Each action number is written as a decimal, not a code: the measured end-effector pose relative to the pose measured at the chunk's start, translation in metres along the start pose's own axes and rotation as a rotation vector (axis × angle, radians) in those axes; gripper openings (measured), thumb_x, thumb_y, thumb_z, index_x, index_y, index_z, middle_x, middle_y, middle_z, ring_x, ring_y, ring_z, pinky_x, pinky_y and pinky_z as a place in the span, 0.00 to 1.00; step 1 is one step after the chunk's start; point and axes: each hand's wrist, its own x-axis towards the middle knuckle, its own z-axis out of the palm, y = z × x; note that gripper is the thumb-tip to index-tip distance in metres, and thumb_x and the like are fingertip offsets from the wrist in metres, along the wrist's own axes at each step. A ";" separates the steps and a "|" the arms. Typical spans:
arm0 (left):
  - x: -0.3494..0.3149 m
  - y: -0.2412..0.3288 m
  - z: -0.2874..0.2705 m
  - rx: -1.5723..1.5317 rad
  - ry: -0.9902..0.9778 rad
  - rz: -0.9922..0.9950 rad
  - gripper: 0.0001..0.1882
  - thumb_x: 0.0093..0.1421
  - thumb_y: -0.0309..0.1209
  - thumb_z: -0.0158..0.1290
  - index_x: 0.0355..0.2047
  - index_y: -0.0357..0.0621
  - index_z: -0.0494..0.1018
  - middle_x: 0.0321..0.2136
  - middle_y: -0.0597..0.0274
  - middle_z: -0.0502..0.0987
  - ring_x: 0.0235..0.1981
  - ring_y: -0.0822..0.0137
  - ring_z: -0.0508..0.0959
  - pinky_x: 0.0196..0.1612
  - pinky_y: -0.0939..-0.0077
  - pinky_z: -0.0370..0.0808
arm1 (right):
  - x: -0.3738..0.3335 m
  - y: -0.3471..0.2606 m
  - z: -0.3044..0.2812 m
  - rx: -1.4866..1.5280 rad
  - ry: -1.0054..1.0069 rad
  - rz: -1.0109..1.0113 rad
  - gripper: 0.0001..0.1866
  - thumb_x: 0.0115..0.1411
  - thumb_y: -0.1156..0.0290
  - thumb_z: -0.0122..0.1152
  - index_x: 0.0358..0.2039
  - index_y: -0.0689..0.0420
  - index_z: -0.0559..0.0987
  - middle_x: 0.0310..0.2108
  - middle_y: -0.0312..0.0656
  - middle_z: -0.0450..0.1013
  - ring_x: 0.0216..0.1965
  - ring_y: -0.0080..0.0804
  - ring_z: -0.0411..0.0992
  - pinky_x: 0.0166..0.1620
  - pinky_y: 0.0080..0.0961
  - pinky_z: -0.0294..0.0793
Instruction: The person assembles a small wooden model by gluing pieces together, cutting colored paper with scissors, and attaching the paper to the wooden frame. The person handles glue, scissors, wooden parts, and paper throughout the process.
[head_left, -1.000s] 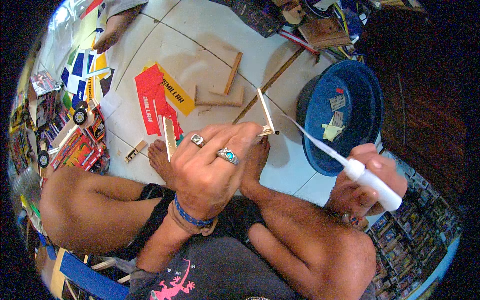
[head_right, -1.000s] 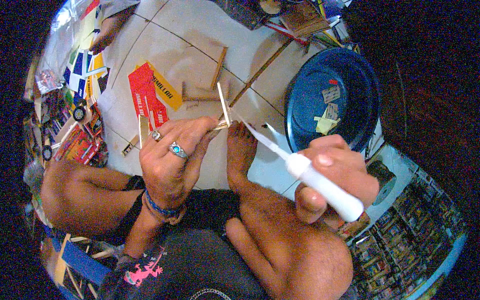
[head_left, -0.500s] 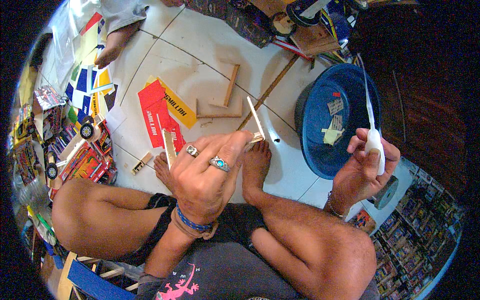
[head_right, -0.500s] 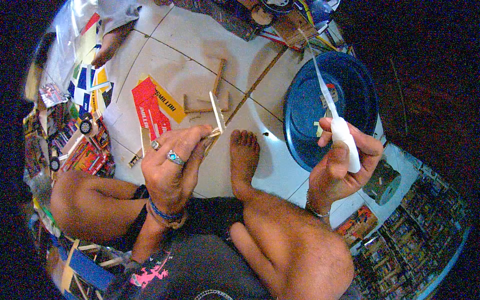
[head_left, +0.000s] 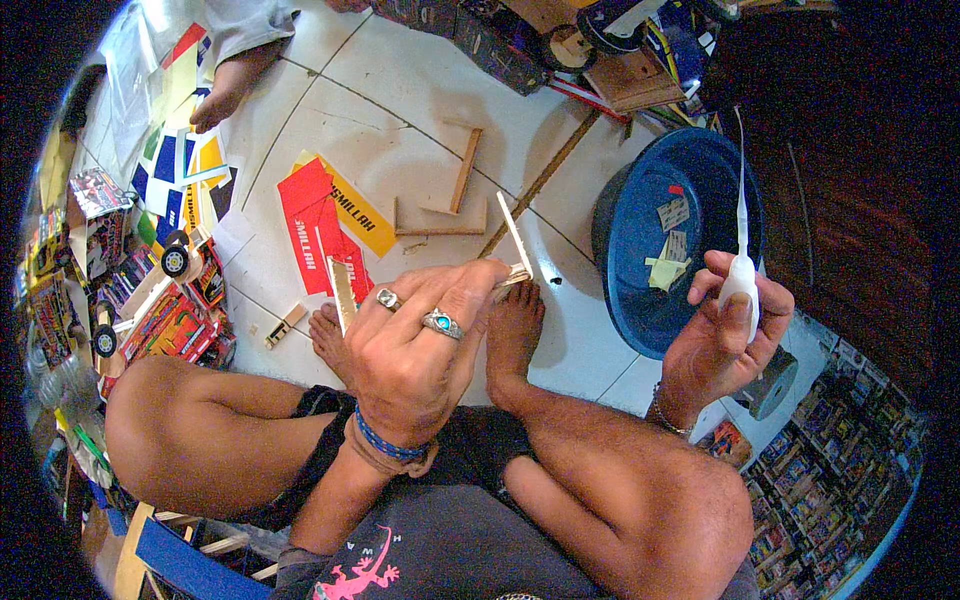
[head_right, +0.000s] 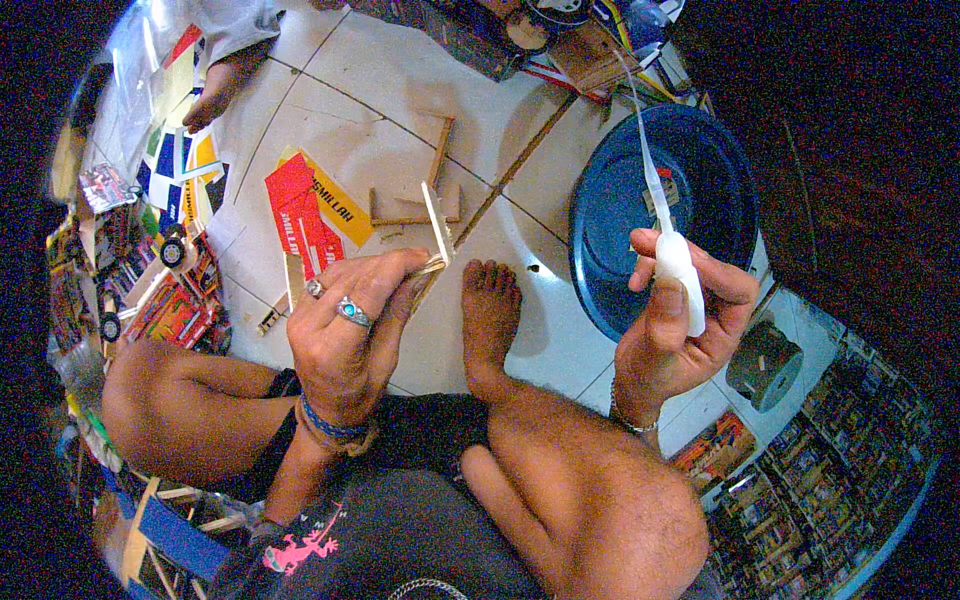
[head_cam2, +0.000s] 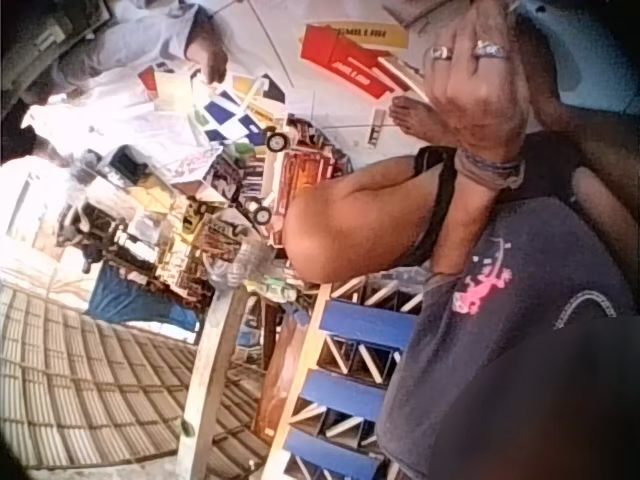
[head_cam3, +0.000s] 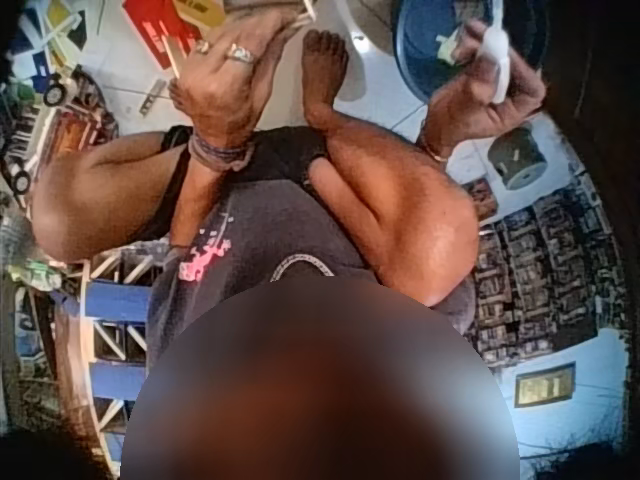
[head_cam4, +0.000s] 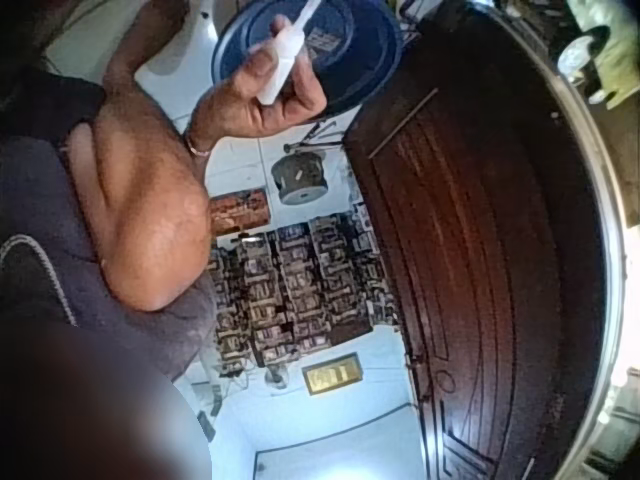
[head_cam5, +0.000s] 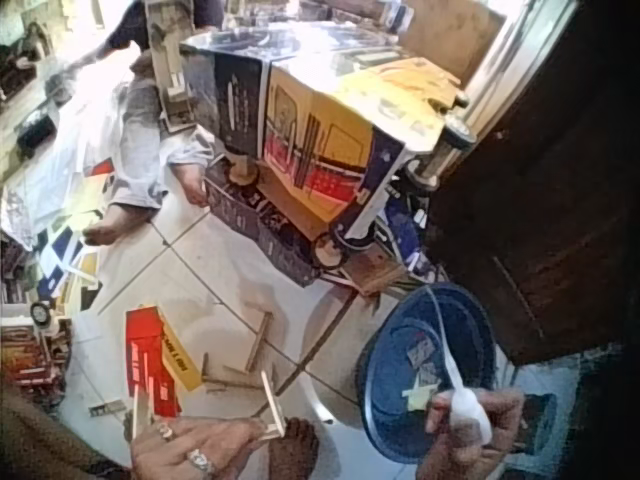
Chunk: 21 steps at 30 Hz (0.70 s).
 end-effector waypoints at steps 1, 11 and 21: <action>0.000 0.000 0.000 -0.006 -0.001 -0.002 0.13 0.54 0.20 0.63 0.41 0.41 0.80 0.37 0.57 0.84 0.38 0.59 0.84 0.43 0.67 0.78 | 0.000 0.000 0.000 -0.005 -0.002 0.007 0.13 0.60 0.73 0.66 0.40 0.61 0.72 0.37 0.61 0.79 0.26 0.31 0.75 0.32 0.24 0.76; 0.000 -0.002 0.001 -0.124 0.043 -0.058 0.16 0.55 0.20 0.64 0.44 0.40 0.80 0.38 0.54 0.84 0.37 0.60 0.84 0.41 0.69 0.79 | -0.002 0.006 0.003 -0.011 -0.052 0.044 0.16 0.59 0.74 0.67 0.43 0.59 0.70 0.40 0.61 0.80 0.26 0.22 0.72 0.33 0.17 0.73; 0.003 0.003 0.001 -0.837 0.050 -0.651 0.25 0.62 0.21 0.59 0.58 0.37 0.67 0.43 0.51 0.82 0.43 0.63 0.83 0.47 0.71 0.79 | -0.006 0.011 0.001 0.073 -0.157 0.269 0.21 0.63 0.79 0.64 0.54 0.56 0.69 0.50 0.53 0.78 0.46 0.23 0.75 0.46 0.14 0.72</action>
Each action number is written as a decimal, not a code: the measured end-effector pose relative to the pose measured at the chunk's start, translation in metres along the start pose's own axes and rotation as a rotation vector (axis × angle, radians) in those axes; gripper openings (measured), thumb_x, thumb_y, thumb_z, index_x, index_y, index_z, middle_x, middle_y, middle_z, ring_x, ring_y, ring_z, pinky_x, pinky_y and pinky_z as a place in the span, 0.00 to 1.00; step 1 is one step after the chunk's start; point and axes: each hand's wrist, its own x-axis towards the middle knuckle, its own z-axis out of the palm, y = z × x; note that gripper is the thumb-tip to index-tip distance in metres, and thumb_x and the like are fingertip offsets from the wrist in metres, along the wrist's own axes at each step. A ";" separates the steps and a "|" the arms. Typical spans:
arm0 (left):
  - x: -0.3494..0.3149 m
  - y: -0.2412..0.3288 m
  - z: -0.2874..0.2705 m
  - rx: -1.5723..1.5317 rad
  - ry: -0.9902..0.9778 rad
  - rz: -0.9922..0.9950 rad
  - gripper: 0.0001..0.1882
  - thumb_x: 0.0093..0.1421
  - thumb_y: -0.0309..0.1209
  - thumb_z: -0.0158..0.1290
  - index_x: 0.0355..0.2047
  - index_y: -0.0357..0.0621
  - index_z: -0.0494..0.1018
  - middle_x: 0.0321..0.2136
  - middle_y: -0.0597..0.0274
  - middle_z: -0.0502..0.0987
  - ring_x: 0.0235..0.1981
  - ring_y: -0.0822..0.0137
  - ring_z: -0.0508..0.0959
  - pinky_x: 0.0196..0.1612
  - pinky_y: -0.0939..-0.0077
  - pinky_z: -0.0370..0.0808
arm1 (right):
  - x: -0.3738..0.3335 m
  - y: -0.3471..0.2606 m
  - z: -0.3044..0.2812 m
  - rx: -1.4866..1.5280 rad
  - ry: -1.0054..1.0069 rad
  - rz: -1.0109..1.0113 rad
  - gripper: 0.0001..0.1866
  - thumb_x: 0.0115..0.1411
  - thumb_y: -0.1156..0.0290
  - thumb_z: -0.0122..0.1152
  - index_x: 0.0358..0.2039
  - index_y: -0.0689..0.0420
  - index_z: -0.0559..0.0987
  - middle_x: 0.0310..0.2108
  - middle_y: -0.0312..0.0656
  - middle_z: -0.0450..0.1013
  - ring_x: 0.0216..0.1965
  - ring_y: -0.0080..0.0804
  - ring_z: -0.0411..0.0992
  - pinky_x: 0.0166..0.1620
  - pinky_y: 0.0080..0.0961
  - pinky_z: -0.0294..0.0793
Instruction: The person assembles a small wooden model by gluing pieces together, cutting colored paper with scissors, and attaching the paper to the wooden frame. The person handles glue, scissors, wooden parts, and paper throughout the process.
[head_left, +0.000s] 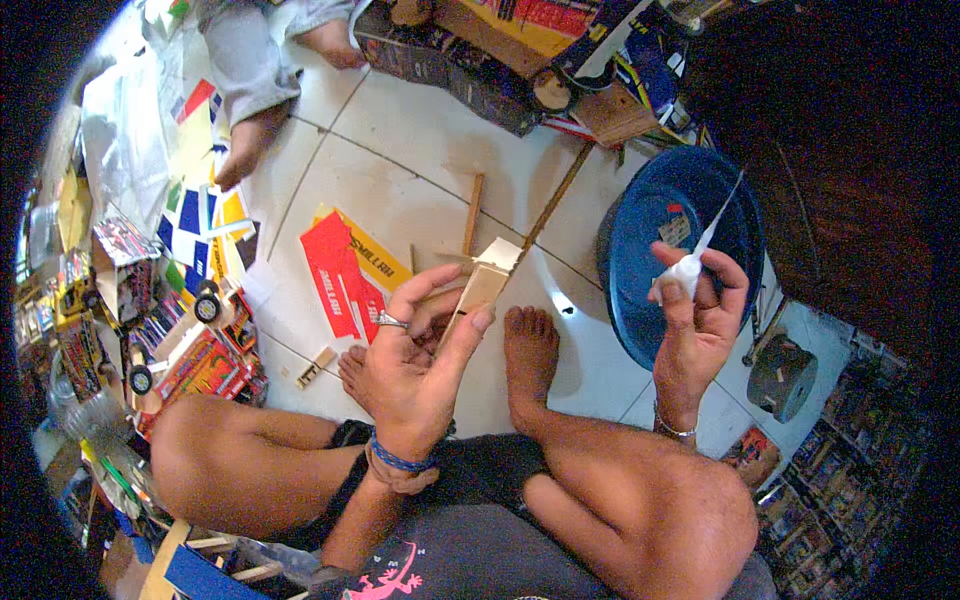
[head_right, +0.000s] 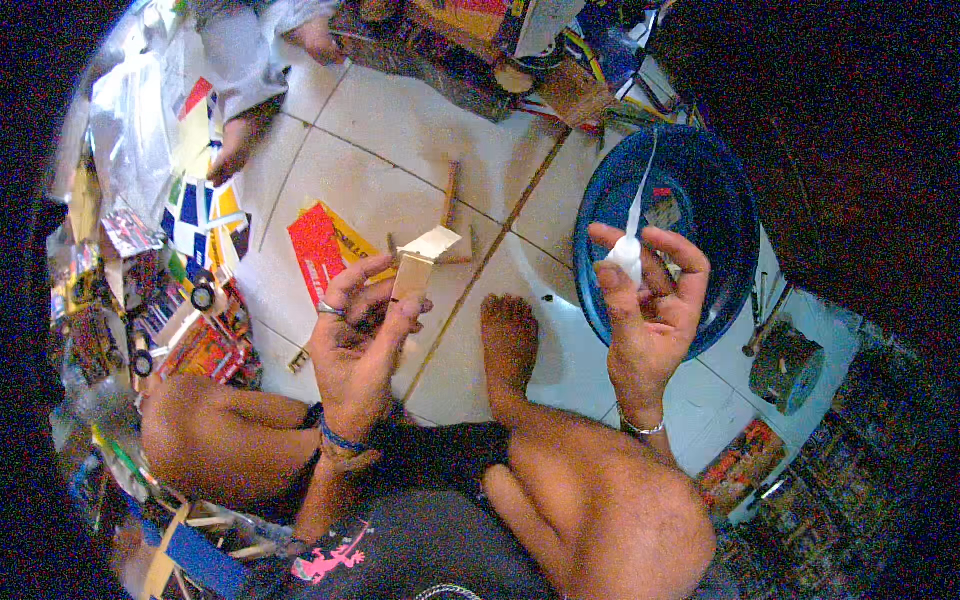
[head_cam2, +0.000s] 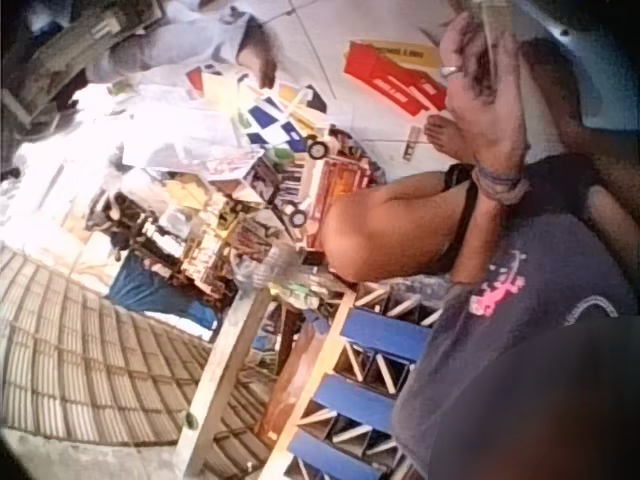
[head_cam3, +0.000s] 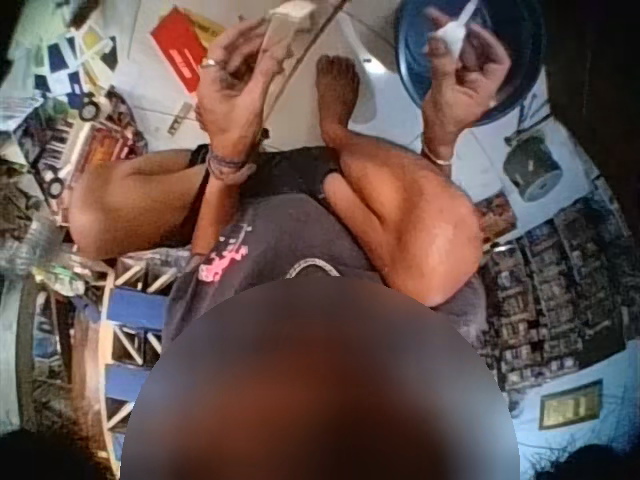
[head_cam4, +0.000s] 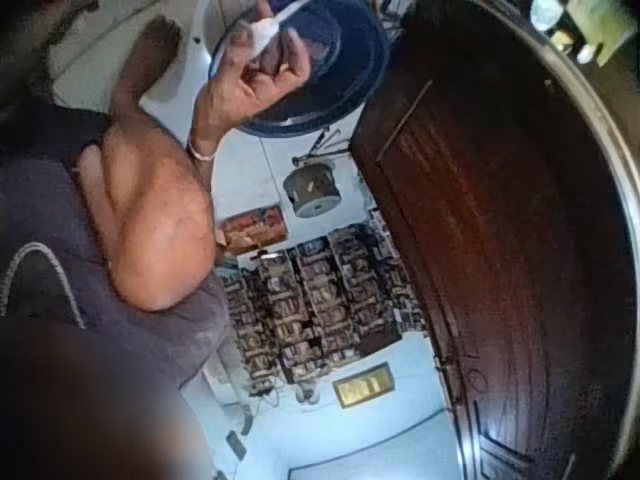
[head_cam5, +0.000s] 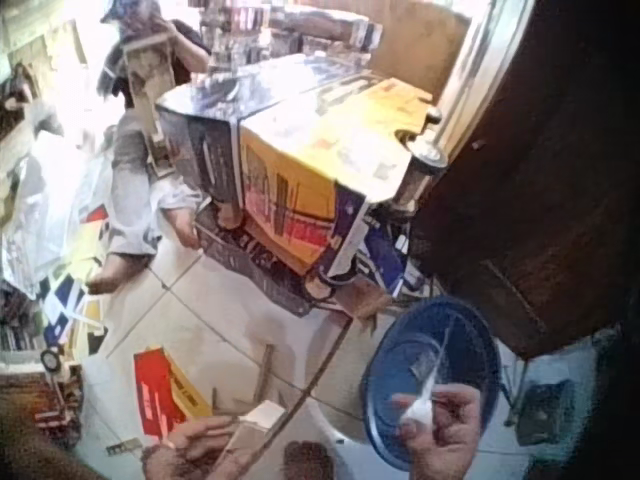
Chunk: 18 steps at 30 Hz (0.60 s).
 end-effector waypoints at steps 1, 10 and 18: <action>0.002 0.001 0.000 -0.161 -0.009 -0.070 0.25 0.63 0.21 0.59 0.59 0.37 0.65 0.43 0.51 0.82 0.43 0.62 0.83 0.48 0.71 0.79 | -0.001 0.002 -0.001 -0.035 -0.028 0.066 0.21 0.64 0.78 0.62 0.56 0.56 0.68 0.51 0.51 0.78 0.47 0.23 0.74 0.47 0.15 0.72; 0.011 -0.002 -0.003 -0.381 -0.078 -0.230 0.23 0.69 0.24 0.52 0.61 0.33 0.59 0.49 0.44 0.79 0.47 0.59 0.82 0.51 0.68 0.81 | -0.038 0.070 -0.002 -0.041 -0.384 0.477 0.12 0.70 0.73 0.53 0.52 0.56 0.72 0.53 0.43 0.76 0.54 0.34 0.74 0.58 0.31 0.70; 0.012 -0.019 -0.015 -0.323 -0.024 -0.263 0.16 0.68 0.26 0.53 0.54 0.36 0.66 0.46 0.44 0.80 0.48 0.58 0.82 0.49 0.65 0.81 | -0.054 0.177 -0.002 -0.717 -0.231 0.061 0.15 0.66 0.69 0.59 0.53 0.54 0.73 0.48 0.46 0.75 0.49 0.46 0.73 0.51 0.37 0.73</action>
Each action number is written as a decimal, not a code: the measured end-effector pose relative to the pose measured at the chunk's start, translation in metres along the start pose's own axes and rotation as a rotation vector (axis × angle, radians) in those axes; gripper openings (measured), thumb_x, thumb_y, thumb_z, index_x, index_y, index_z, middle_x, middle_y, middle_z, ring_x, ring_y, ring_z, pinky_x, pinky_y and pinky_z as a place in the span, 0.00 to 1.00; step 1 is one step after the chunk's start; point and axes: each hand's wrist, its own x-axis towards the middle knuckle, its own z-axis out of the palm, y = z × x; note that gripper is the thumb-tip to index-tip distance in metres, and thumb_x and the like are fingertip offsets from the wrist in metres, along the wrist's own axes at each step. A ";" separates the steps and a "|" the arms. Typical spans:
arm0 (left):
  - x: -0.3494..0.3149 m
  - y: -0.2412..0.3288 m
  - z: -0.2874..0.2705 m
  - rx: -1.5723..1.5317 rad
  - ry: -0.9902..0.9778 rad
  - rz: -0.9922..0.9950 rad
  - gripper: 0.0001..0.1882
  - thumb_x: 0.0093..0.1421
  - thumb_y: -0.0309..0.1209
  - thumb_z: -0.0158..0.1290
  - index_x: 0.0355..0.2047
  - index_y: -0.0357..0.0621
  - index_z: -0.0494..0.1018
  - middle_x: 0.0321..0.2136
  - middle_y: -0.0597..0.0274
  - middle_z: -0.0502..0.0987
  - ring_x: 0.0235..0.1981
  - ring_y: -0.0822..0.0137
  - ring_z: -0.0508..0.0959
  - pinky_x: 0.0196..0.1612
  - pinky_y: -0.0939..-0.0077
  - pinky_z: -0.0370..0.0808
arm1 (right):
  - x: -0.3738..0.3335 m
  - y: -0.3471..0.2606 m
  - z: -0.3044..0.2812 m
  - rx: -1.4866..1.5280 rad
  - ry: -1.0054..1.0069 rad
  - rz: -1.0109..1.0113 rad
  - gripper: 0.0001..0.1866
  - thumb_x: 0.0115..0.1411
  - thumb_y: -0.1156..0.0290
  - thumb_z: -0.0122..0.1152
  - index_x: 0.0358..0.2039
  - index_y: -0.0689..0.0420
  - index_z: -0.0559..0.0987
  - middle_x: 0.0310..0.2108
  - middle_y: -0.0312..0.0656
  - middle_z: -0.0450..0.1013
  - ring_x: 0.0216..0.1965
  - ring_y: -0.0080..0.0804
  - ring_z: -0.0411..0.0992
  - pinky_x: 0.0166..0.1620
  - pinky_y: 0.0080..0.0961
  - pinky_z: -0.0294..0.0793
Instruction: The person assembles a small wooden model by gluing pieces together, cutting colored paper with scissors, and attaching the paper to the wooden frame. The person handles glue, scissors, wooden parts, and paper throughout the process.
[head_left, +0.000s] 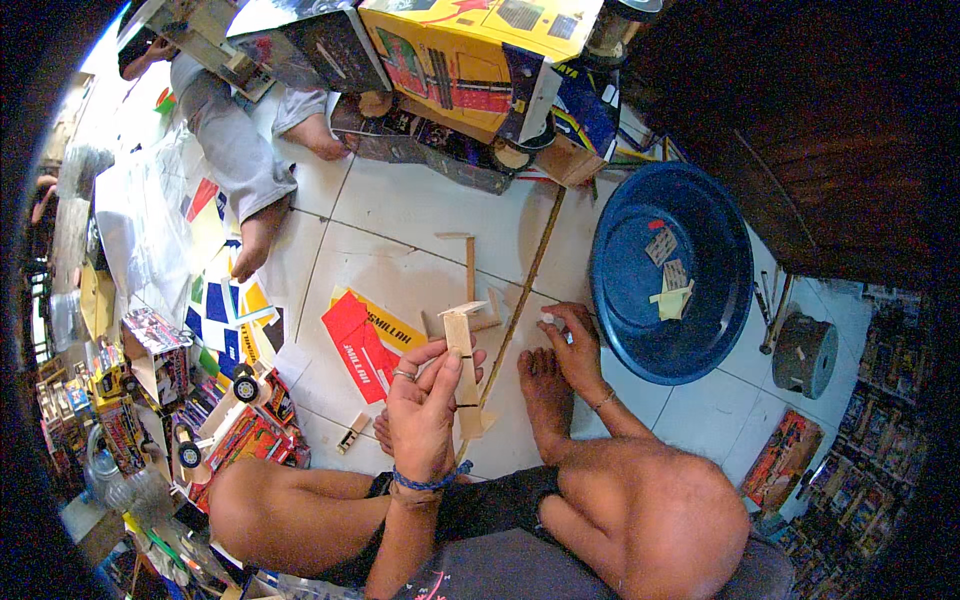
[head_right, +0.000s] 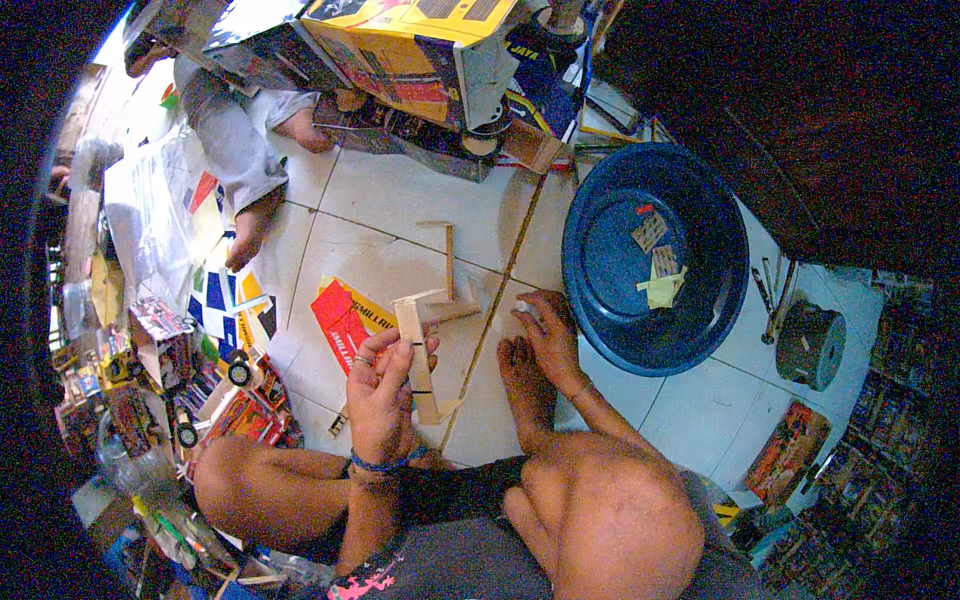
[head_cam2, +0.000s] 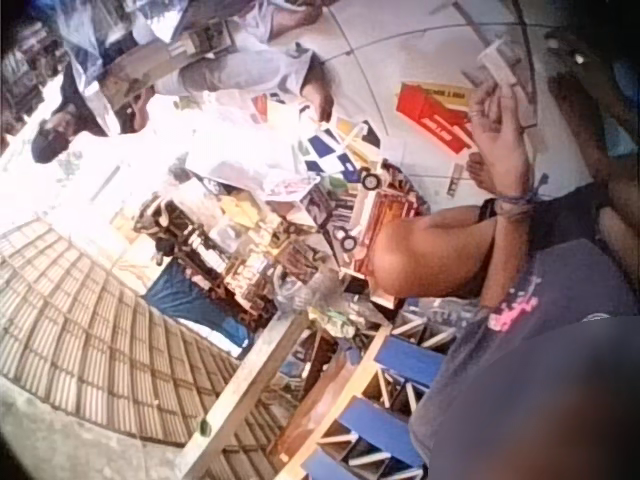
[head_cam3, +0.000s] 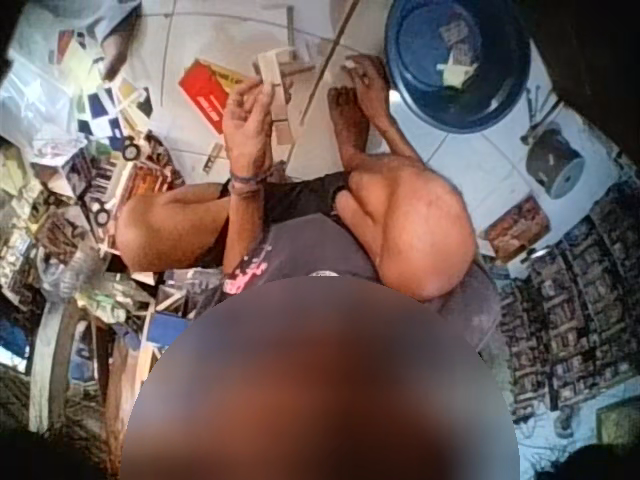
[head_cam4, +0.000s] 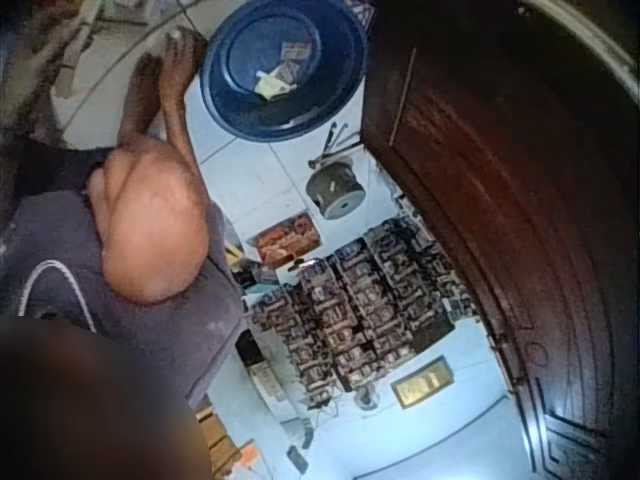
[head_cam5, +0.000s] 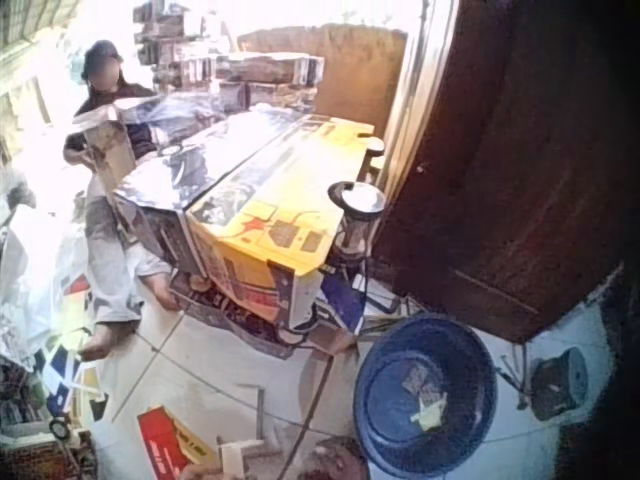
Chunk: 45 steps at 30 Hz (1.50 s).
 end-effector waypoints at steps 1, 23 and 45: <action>0.000 -0.002 -0.002 -0.025 0.022 -0.045 0.15 0.69 0.26 0.53 0.53 0.36 0.66 0.46 0.44 0.80 0.48 0.57 0.82 0.49 0.64 0.81 | 0.003 0.008 0.005 -0.057 0.043 -0.039 0.15 0.66 0.68 0.59 0.52 0.55 0.74 0.46 0.47 0.76 0.45 0.45 0.74 0.47 0.37 0.74; 0.006 -0.014 -0.010 -0.140 0.097 -0.047 0.20 0.66 0.23 0.54 0.57 0.37 0.63 0.51 0.47 0.76 0.51 0.56 0.80 0.54 0.56 0.81 | 0.018 0.069 0.034 -0.091 0.161 0.015 0.18 0.65 0.71 0.60 0.55 0.56 0.73 0.52 0.47 0.74 0.52 0.45 0.72 0.55 0.37 0.71; -0.003 -0.003 -0.002 -0.145 0.070 -0.076 0.19 0.69 0.26 0.52 0.57 0.34 0.64 0.50 0.48 0.78 0.51 0.58 0.80 0.50 0.67 0.81 | -0.052 0.024 -0.009 -0.043 0.086 0.205 0.30 0.60 0.55 0.70 0.51 0.67 0.73 0.45 0.59 0.75 0.43 0.54 0.74 0.47 0.41 0.74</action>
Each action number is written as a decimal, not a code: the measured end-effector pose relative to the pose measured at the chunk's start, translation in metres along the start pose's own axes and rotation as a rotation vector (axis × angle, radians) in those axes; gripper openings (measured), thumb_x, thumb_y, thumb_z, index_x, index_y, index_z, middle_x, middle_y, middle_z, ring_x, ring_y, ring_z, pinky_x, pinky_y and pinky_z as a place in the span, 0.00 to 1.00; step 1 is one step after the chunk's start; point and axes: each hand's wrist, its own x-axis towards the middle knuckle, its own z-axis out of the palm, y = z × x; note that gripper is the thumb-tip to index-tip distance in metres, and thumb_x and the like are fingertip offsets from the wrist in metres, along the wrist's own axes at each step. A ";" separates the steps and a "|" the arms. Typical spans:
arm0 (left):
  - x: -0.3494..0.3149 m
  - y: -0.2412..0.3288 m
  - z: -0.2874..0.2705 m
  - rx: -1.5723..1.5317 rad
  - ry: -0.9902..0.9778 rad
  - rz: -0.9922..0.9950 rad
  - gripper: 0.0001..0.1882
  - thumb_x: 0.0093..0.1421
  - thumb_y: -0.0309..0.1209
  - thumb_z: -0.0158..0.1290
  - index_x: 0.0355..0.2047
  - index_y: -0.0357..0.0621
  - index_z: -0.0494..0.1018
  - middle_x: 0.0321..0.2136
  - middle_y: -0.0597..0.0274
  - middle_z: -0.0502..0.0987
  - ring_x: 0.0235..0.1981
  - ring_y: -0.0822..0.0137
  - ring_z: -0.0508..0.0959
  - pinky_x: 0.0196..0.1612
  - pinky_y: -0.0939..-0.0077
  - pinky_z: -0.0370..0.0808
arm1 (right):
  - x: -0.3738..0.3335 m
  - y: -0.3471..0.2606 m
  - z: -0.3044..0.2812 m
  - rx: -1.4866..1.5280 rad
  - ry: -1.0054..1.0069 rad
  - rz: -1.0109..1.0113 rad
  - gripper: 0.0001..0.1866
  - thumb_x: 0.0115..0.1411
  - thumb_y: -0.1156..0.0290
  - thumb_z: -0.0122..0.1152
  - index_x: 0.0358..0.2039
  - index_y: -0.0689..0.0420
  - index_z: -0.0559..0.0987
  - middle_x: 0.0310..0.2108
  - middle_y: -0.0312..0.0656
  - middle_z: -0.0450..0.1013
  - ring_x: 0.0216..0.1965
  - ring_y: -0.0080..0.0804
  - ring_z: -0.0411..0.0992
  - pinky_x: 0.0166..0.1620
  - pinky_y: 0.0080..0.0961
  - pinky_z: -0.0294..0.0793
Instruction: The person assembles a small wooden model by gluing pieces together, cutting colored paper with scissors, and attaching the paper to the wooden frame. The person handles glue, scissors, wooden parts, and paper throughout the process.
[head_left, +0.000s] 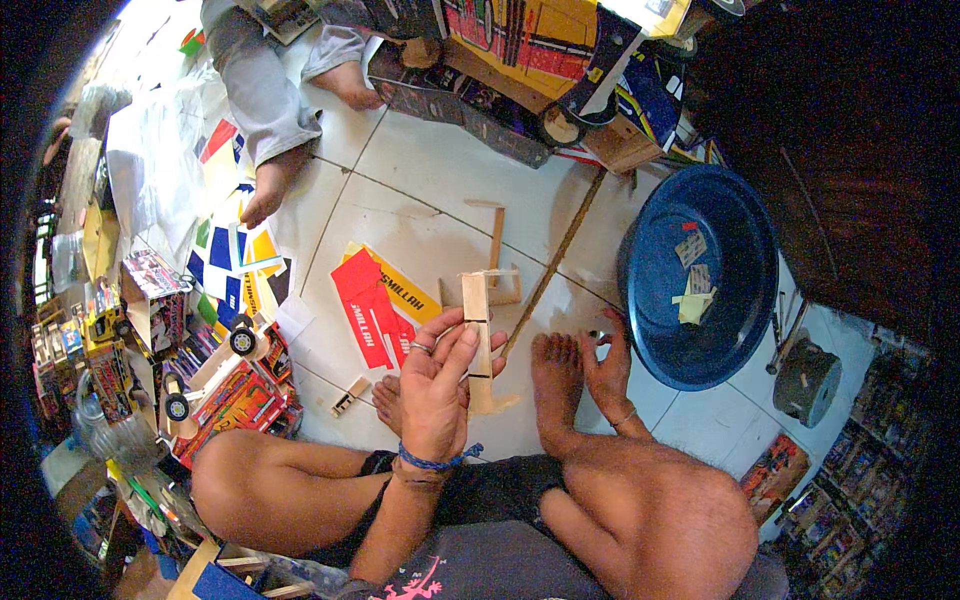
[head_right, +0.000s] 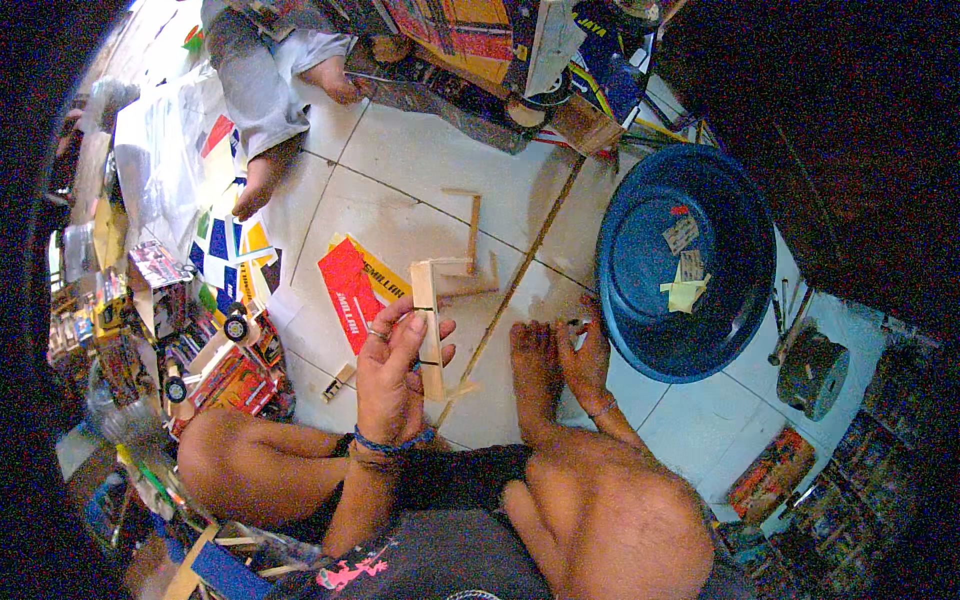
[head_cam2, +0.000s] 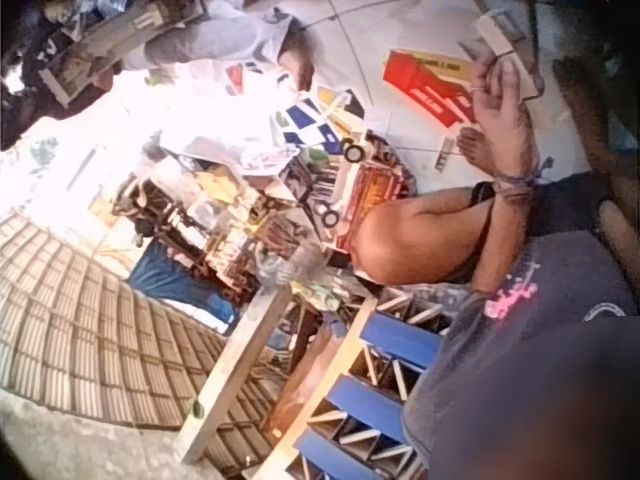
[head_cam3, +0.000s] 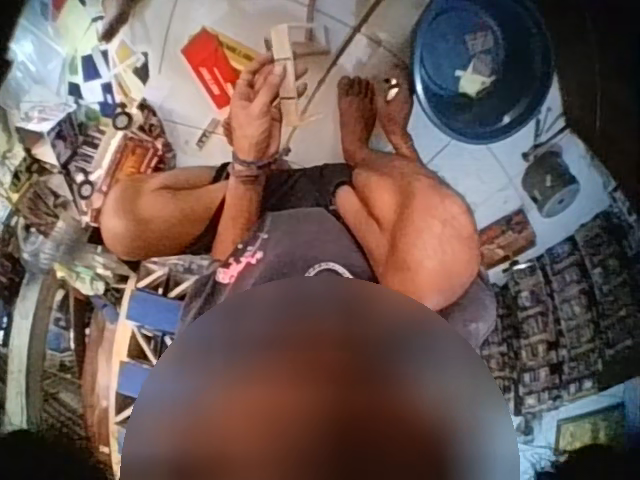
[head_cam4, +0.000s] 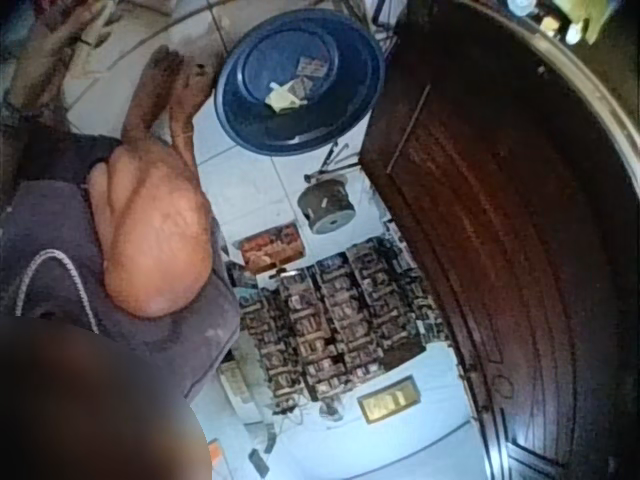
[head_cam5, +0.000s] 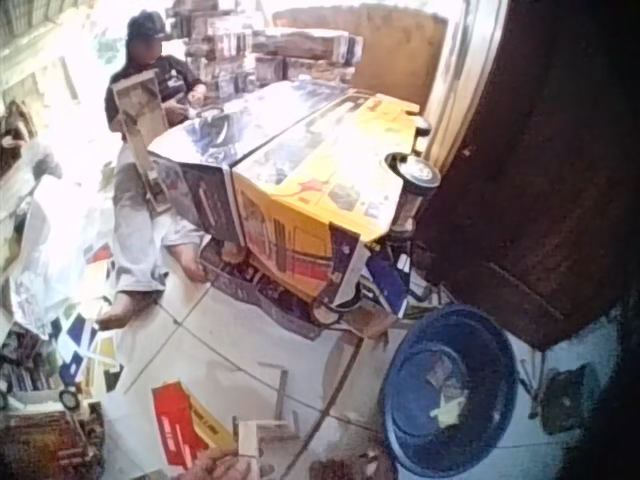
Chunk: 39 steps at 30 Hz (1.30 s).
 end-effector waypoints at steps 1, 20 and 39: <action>-0.001 0.000 0.000 0.017 0.000 0.001 0.19 0.69 0.26 0.53 0.57 0.35 0.65 0.49 0.49 0.78 0.50 0.58 0.81 0.49 0.67 0.81 | 0.001 0.004 -0.002 -0.089 -0.055 0.065 0.29 0.60 0.54 0.69 0.50 0.67 0.74 0.43 0.59 0.75 0.42 0.54 0.75 0.46 0.41 0.74; -0.001 0.004 0.002 -0.141 0.017 0.001 0.21 0.69 0.25 0.50 0.60 0.37 0.58 0.55 0.44 0.72 0.57 0.54 0.76 0.56 0.59 0.80 | 0.009 -0.029 -0.030 0.006 -0.035 -0.226 0.12 0.64 0.63 0.65 0.37 0.58 0.77 0.25 0.45 0.75 0.24 0.37 0.72 0.26 0.30 0.70; 0.004 -0.006 -0.004 -0.142 0.084 0.007 0.15 0.67 0.23 0.53 0.50 0.37 0.61 0.54 0.46 0.72 0.57 0.52 0.76 0.58 0.60 0.79 | 0.048 -0.164 -0.044 0.317 -0.820 -0.461 0.10 0.61 0.63 0.67 0.39 0.53 0.84 0.31 0.38 0.82 0.33 0.35 0.79 0.40 0.31 0.75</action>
